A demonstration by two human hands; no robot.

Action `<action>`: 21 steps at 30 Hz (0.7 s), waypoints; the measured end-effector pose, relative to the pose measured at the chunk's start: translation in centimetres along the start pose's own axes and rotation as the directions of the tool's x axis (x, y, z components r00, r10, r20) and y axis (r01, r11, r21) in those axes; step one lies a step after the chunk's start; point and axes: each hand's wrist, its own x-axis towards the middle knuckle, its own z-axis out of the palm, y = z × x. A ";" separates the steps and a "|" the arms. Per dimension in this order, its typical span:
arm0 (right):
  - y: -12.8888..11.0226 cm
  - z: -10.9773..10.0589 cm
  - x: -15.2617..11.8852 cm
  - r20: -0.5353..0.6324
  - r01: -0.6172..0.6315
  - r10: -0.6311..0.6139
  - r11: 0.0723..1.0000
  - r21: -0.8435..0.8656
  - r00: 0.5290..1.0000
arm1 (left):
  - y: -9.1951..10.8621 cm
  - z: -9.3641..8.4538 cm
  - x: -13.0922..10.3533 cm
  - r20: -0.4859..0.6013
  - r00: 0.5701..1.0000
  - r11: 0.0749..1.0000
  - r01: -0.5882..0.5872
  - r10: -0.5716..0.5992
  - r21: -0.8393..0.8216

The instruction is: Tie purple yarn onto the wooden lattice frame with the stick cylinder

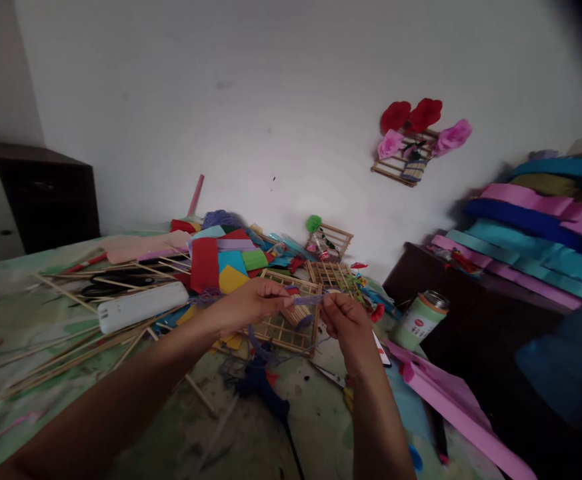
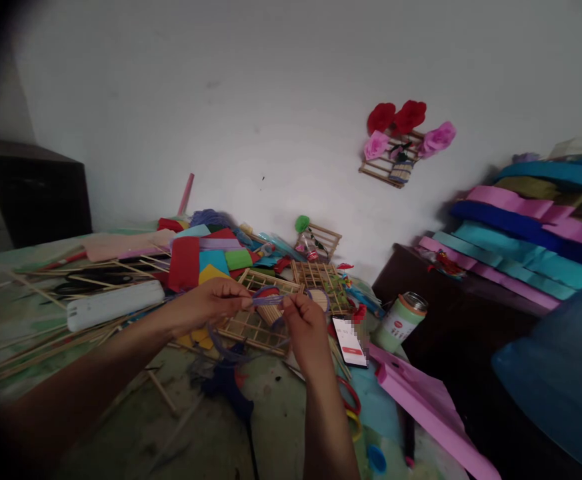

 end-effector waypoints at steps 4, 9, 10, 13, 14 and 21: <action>-0.1 0.4 0.0 -0.033 -0.041 0.048 0.984 0.175 0.998 | -0.3 0.1 -0.1 -0.005 1.000 0.999 0.016 -0.016 -0.047; -0.2 0.3 0.0 -0.016 -0.076 0.086 0.941 0.329 0.996 | -0.1 0.3 -0.2 -0.011 1.000 0.999 -0.009 0.008 -0.043; -0.2 0.3 0.0 -0.017 -0.082 0.094 0.934 0.347 0.995 | 0.1 0.4 -0.3 -0.011 1.000 0.999 -0.010 0.009 -0.038; -0.1 0.4 0.1 -0.038 -0.077 0.096 0.936 0.344 0.995 | 0.8 0.8 -0.4 -0.013 1.000 0.999 -0.010 0.010 -0.031; -0.1 0.5 0.1 -0.044 -0.072 0.091 0.942 0.328 0.995 | 1.0 0.8 -0.5 -0.012 1.000 1.000 -0.015 0.015 -0.027; -0.5 0.2 0.1 -0.056 -0.012 0.025 0.975 0.223 0.998 | 0.5 0.7 -0.4 0.037 0.996 0.995 -0.084 0.082 0.049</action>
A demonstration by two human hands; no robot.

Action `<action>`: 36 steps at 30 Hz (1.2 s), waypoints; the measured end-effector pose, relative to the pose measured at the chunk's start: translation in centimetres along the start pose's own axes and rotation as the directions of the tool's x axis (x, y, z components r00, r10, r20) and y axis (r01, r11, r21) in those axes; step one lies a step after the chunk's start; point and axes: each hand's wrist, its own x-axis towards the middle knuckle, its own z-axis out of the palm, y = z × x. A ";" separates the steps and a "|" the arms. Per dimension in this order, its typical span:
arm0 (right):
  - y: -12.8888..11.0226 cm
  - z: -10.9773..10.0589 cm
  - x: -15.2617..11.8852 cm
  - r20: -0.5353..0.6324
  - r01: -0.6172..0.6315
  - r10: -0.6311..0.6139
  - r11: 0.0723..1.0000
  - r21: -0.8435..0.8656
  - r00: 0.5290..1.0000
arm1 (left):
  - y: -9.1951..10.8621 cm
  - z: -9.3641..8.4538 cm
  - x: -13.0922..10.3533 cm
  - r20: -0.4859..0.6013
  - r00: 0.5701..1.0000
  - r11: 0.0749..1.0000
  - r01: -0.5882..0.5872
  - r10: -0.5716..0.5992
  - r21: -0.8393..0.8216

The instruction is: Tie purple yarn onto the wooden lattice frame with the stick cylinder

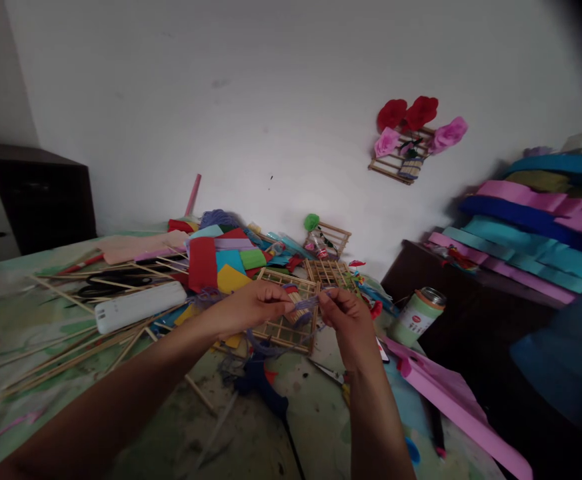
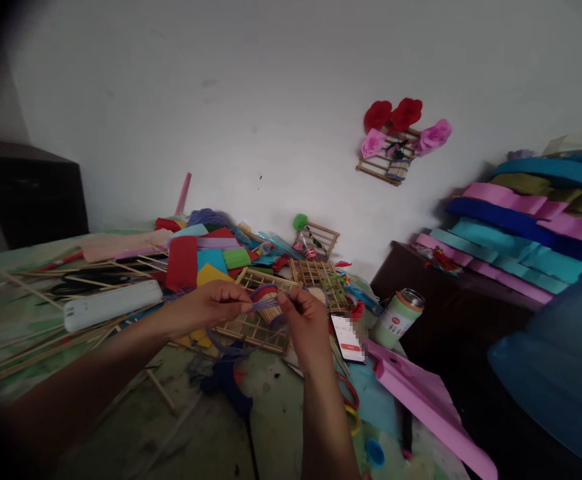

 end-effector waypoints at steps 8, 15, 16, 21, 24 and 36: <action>-0.6 0.4 -0.6 0.147 0.065 -0.034 0.976 -0.207 0.989 | -0.4 -0.1 0.0 0.052 0.995 0.947 -0.101 0.089 0.304; -0.7 1.8 -1.1 0.277 0.108 -0.015 0.939 -0.326 0.961 | 0.2 1.2 -0.6 0.026 0.999 0.996 -0.031 0.029 0.086; -0.7 1.8 -1.1 0.278 0.106 -0.014 0.942 -0.318 0.961 | 0.3 1.3 -0.6 0.033 0.999 0.998 -0.007 0.005 0.065; -0.6 1.6 -0.9 0.238 0.088 -0.020 0.956 -0.279 0.971 | 0.0 1.5 -0.1 0.041 0.999 0.998 -0.034 0.032 0.052; -0.5 1.6 -0.7 0.182 0.057 -0.016 0.973 -0.222 0.983 | -0.6 1.2 0.3 0.019 0.993 0.986 -0.119 0.117 0.116; 0.7 1.8 -0.5 -0.005 0.026 -0.026 0.997 0.072 1.000 | -0.5 1.7 0.5 -0.104 0.987 0.991 -0.120 0.126 0.060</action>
